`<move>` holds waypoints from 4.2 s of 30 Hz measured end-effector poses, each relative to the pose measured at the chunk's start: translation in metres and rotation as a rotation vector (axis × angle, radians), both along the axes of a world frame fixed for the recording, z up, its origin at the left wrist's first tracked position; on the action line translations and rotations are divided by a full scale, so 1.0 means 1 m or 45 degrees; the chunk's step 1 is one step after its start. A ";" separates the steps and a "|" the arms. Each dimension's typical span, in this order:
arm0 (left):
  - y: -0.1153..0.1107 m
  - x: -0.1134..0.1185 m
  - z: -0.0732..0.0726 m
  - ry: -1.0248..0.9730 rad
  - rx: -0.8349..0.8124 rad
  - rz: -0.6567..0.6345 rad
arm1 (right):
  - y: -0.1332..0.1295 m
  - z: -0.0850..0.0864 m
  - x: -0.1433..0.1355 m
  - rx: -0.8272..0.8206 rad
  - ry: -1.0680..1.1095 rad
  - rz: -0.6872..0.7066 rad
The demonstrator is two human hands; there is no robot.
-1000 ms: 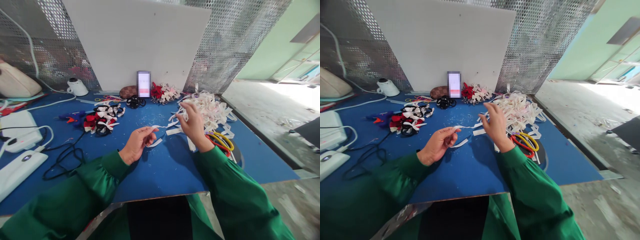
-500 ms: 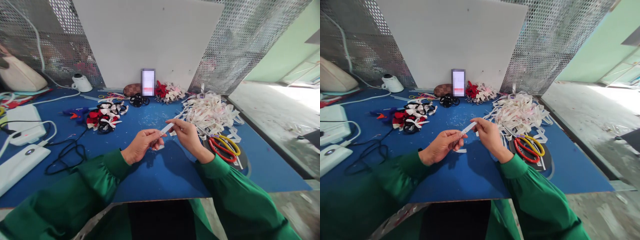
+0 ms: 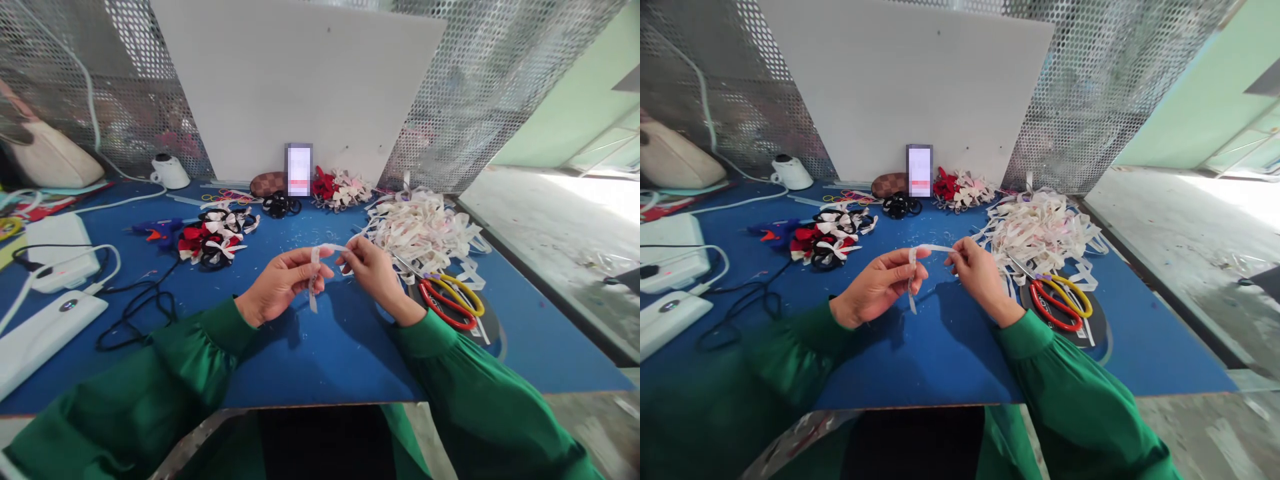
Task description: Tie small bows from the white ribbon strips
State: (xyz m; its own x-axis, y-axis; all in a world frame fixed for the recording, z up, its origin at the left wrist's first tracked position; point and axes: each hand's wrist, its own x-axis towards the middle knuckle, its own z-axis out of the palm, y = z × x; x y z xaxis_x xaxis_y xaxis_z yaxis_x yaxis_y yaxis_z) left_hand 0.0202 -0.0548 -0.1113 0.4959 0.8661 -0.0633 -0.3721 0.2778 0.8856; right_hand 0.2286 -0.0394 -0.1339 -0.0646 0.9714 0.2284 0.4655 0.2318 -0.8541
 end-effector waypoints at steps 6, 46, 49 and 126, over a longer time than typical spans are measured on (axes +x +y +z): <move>0.012 -0.005 0.002 0.058 0.039 0.205 | -0.012 0.001 -0.010 0.089 -0.150 0.145; 0.011 -0.005 -0.011 1.062 0.917 0.392 | -0.024 0.011 -0.012 0.380 -0.209 0.140; 0.015 -0.005 -0.012 0.970 0.811 0.389 | -0.021 0.011 -0.008 0.454 -0.271 0.143; -0.017 0.015 -0.012 0.715 0.484 0.403 | -0.038 0.007 -0.025 0.677 -0.707 -0.027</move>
